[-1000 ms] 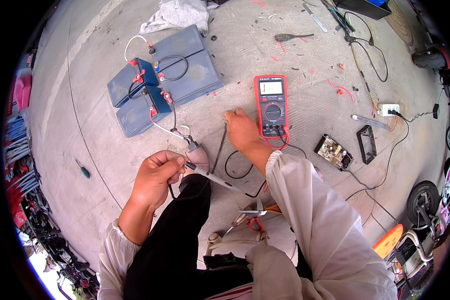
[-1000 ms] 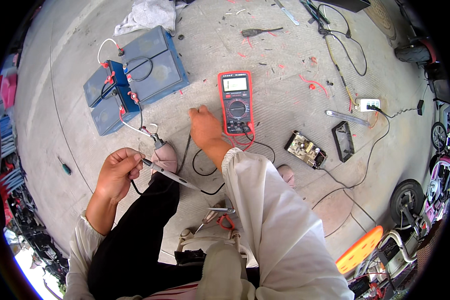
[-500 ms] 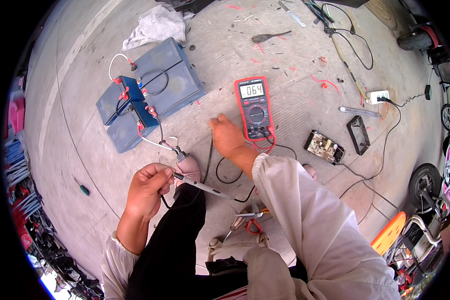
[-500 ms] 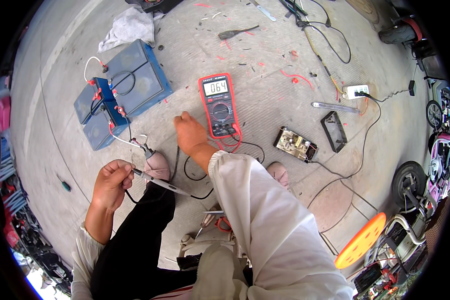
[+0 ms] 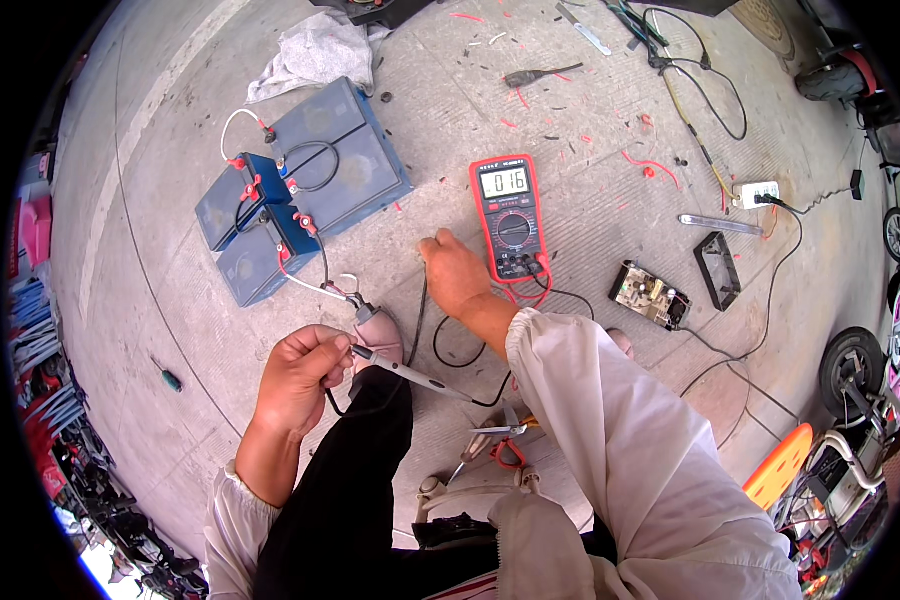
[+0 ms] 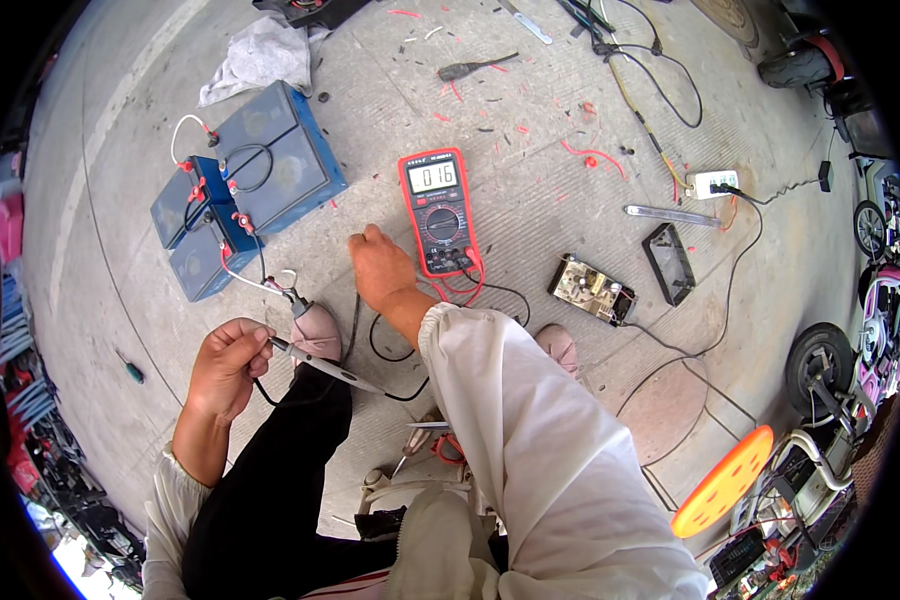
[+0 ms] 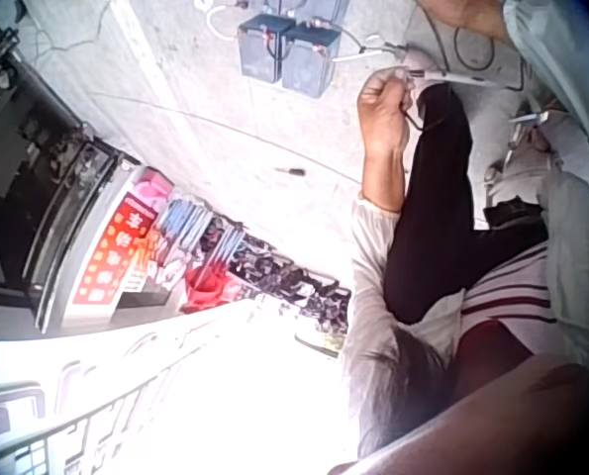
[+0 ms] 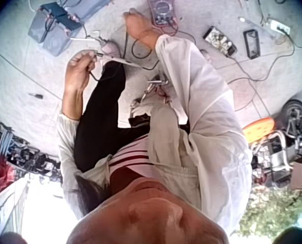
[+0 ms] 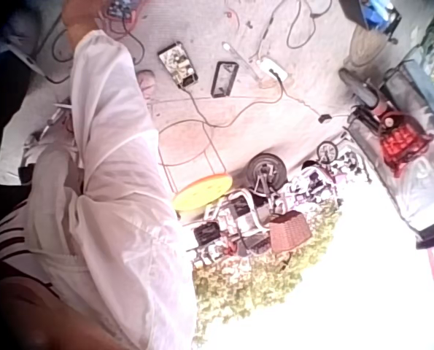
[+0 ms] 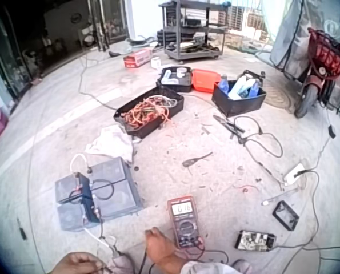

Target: The person tests a black cable with a multimeter, then uses shears to strip the outer insulation and cut the cable. The person continues to strip and trim the cable ends while seated on the floor.

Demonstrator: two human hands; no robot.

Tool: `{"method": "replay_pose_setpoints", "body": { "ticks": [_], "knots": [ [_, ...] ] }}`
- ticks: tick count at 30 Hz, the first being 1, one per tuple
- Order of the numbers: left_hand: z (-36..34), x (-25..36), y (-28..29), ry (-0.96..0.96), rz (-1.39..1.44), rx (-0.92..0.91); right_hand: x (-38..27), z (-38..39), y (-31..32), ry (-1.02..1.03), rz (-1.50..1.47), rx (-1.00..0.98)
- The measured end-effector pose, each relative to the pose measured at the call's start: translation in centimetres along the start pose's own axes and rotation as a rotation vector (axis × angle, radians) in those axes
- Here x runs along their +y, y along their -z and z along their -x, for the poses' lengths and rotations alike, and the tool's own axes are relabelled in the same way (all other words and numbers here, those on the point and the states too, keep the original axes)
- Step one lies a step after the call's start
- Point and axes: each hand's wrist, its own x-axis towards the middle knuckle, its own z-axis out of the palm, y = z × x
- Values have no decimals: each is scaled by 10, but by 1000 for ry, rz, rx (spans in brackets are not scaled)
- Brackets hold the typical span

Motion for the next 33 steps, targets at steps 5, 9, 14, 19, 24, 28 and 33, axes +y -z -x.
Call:
{"method": "replay_pose_setpoints", "body": {
  "ticks": [5, 9, 14, 19, 24, 28, 33],
  "knots": [
    [0, 1, -1, 3, -2, 4, -3, -1, 4, -11, 57, -67],
    [1, 0, 1, -4, -1, -5, -3, 0, 4, -14, 49, -56],
    [0, 0, 0, 1, 47, -3, 0, 1, 0, -24, 48, -52],
    [0, 2, -2, 0, 53, -15, 2, 3, 0, -28, 24, -30],
    [0, -1, 1, 4, 50, -12, 5, 3, -4, -23, 16, -6],
    [1, 0, 0, 4, 51, -5, 6, 4, -5, -22, 10, -5],
    [0, 0, 0, 10, 6, -16, 12, 7, -11, 3, -28, 66]
  ]
}}
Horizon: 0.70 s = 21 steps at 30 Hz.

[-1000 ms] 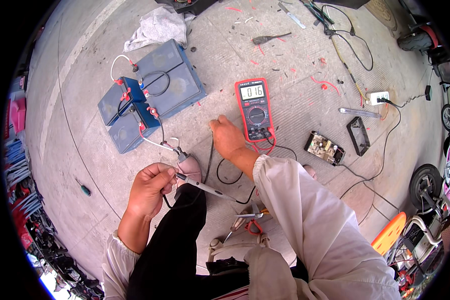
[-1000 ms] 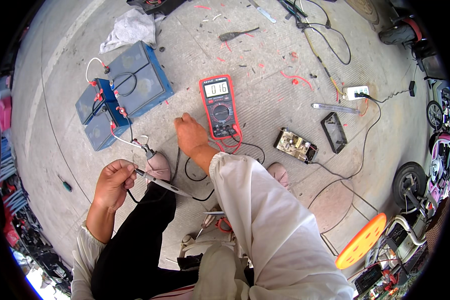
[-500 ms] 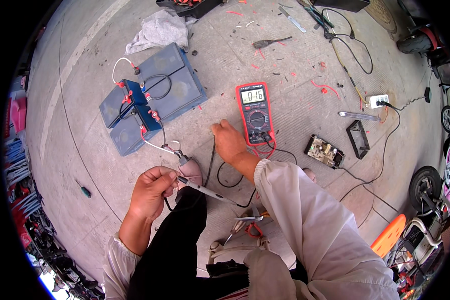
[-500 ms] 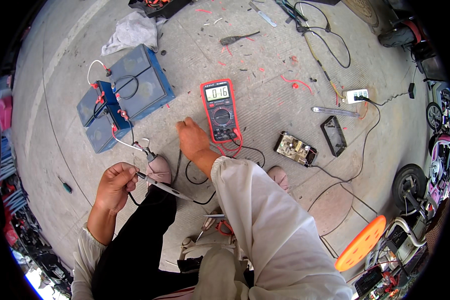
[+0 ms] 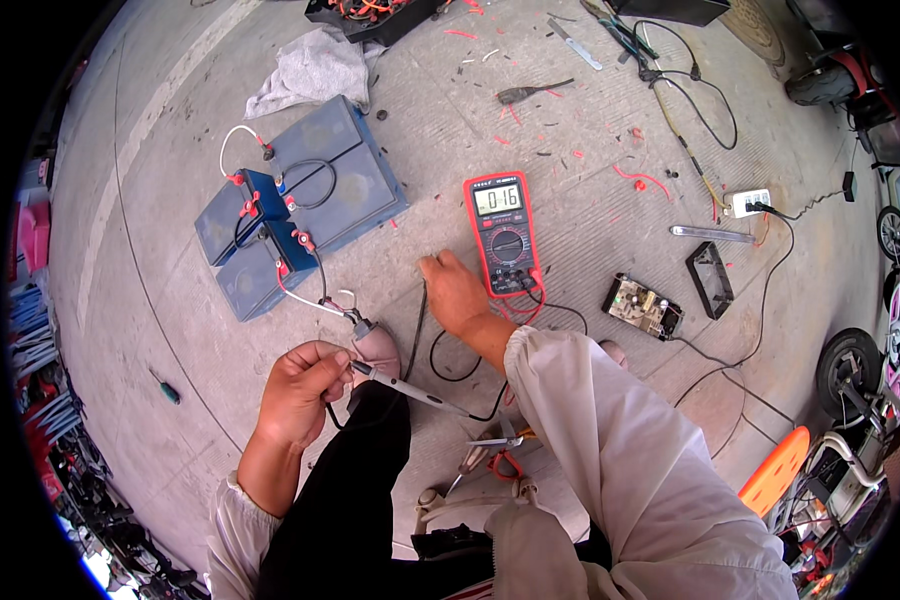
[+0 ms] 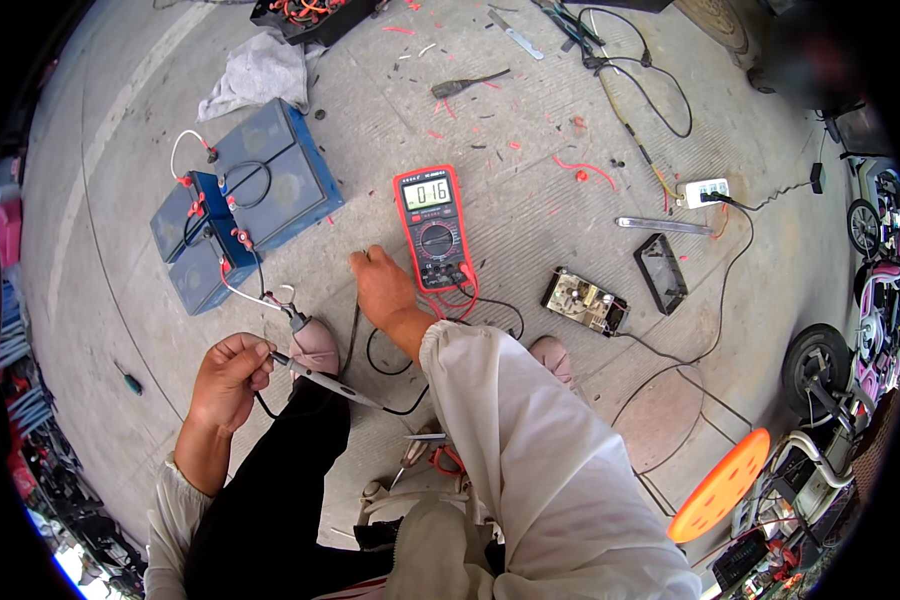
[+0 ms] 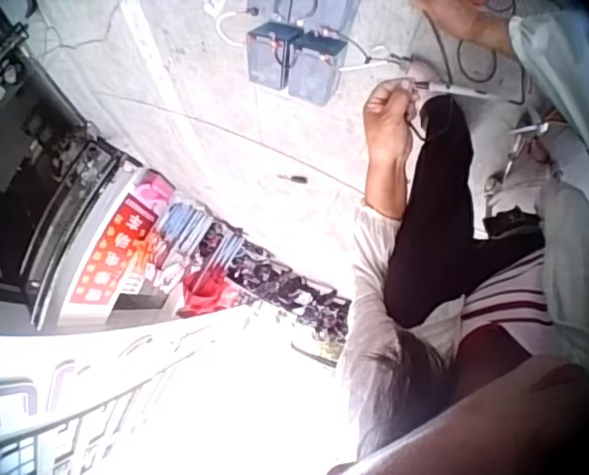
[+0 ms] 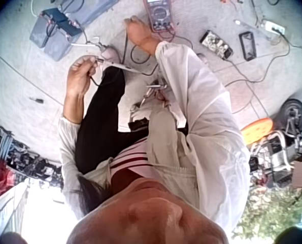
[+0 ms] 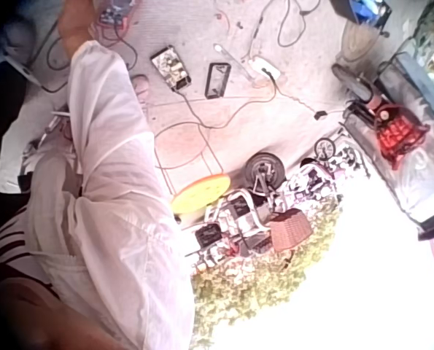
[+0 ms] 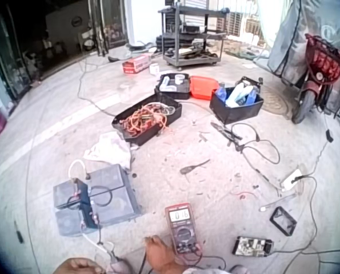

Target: The person tests a black cable with a multimeter, then uses shears to strip the outer insulation and cut the cable. The person continues to strip and trim the cable ends while seated on the floor.

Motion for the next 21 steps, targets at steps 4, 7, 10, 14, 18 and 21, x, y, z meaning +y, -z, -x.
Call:
{"method": "replay_pose_setpoints", "body": {
  "ticks": [4, 7, 10, 14, 18, 21],
  "knots": [
    [0, 0, 0, -3, -5, 9, 2, 0, -3, -15, -14, -4],
    [0, 1, 0, -5, 0, -6, 2, 1, -3, -36, -27, -17],
    [0, 1, 1, -2, 9, -2, -4, 3, 2, -51, -90, 26],
    [-3, 2, -1, 2, 26, 11, -19, 23, 7, -106, -278, 190],
    [0, -1, 6, -21, 54, 24, -38, 58, 47, -15, -682, -242],
    [0, -1, 5, -25, 53, 28, -64, 83, 85, 77, -813, -498]
  ]
}}
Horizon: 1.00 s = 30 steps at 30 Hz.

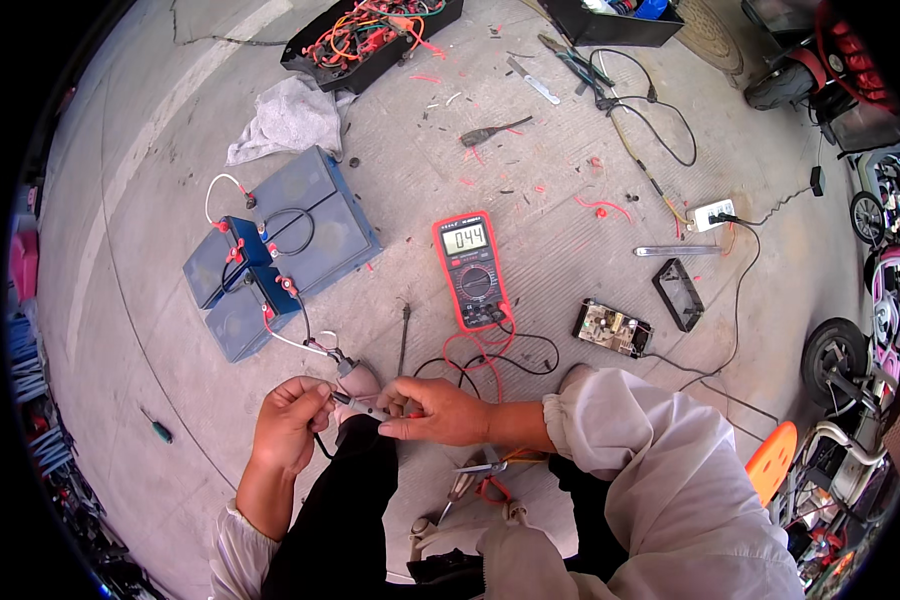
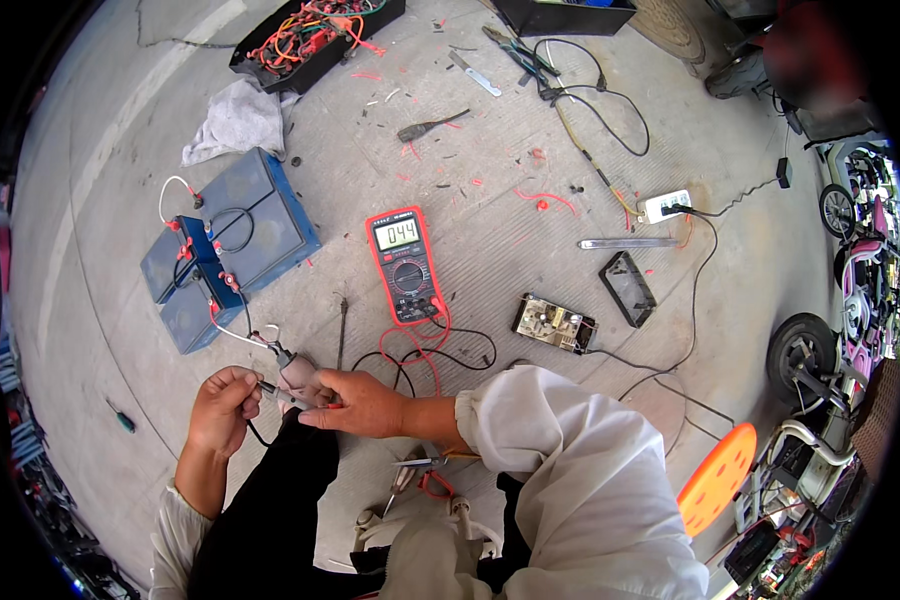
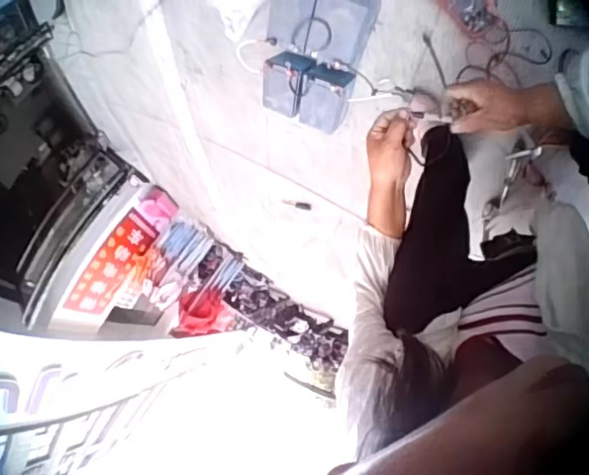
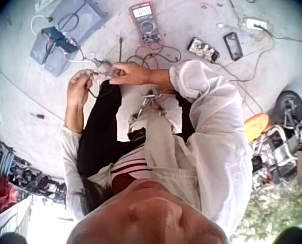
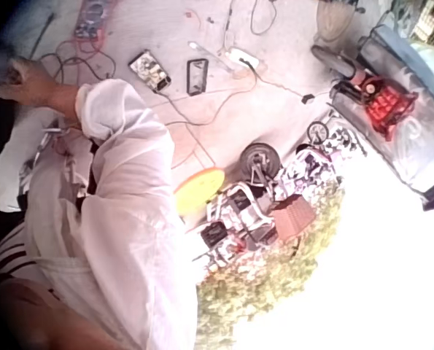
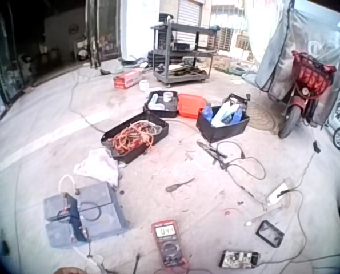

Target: The person tests a black cable with a multimeter, then uses shears to strip the outer insulation and cut the cable. The person continues to strip and trim the cable ends while seated on the floor.

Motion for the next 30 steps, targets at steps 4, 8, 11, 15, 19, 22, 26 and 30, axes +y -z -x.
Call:
{"method": "replay_pose_setpoints", "body": {
  "ticks": [4, 8, 11, 15, 19, 22, 26, 30],
  "knots": [
    [-3, 1, -8, 7, 18, -20, -3, 24, -5, -60, 26, -194],
    [-3, 2, -9, -15, 83, 11, 41, 55, -27, -170, 164, 20],
    [-3, 5, -11, -13, 121, 16, 101, 77, -42, -426, 237, -3],
    [-8, 5, -13, 82, 208, 16, 127, 89, -40, -415, 471, -116],
    [-13, -1, -1, 204, 314, 17, 83, 62, 21, -182, 504, -11],
    [-13, 1, 2, 218, 300, 19, 40, 27, 110, -125, 541, 403],
    [-19, 8, -12, 190, 285, -76, 49, 8, 272, -75, 889, 892],
    [-27, 15, -15, 281, 254, -178, 43, 8, 391, -406, 1062, 1080]
  ]
}}
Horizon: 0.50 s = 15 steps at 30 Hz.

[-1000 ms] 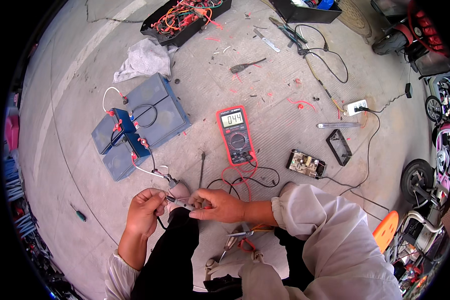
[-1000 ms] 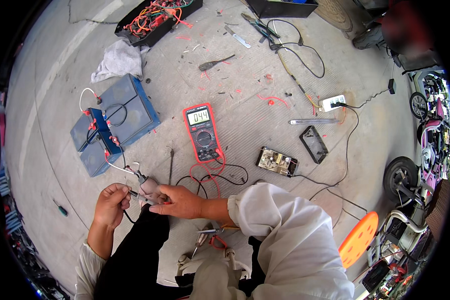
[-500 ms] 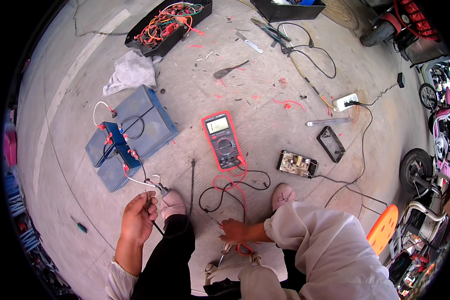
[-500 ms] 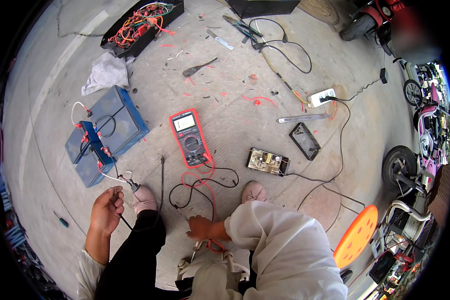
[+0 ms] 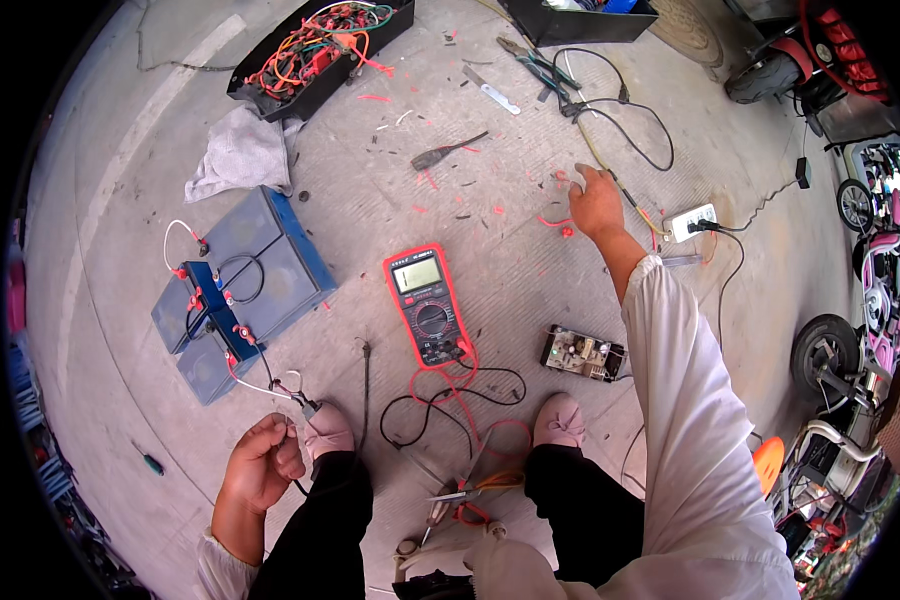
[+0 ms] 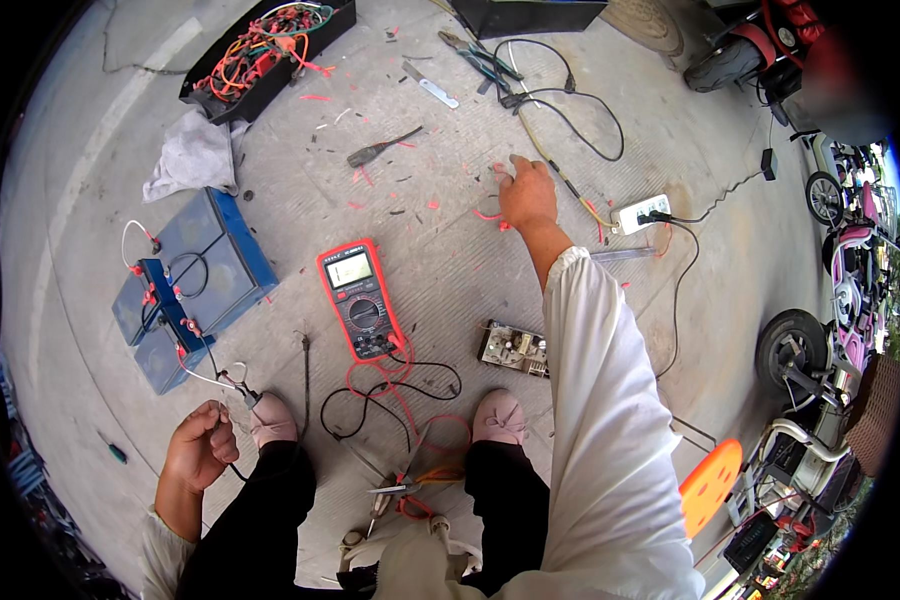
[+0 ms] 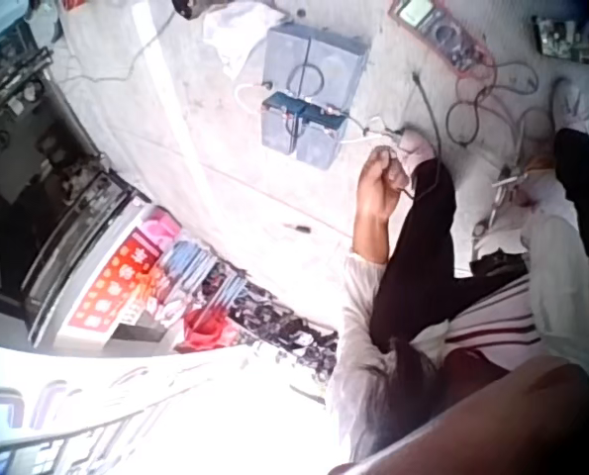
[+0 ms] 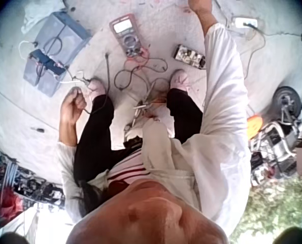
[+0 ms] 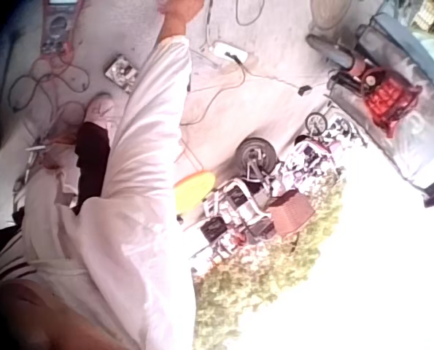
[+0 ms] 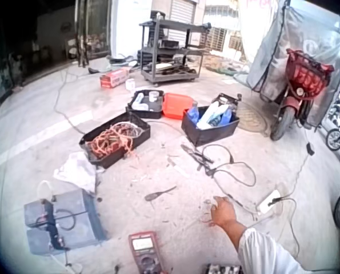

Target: The person tests a black cable with a multimeter, then uses shears to strip the outer insulation and cut the cable. The person continues to strip and trim the cable ends while seated on the floor.

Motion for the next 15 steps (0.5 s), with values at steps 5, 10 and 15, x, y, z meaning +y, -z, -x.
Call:
{"method": "replay_pose_setpoints", "body": {
  "ticks": [5, 10, 15],
  "knots": [
    [-10, 10, 3, 28, -20, 58, 15, -69, -3, 29, 130, -87],
    [-17, 19, 7, 42, -23, 121, 10, -112, -32, 145, 218, -105],
    [-21, 29, 1, 50, -36, 167, 8, -139, -51, 101, 308, -148]
  ]
}}
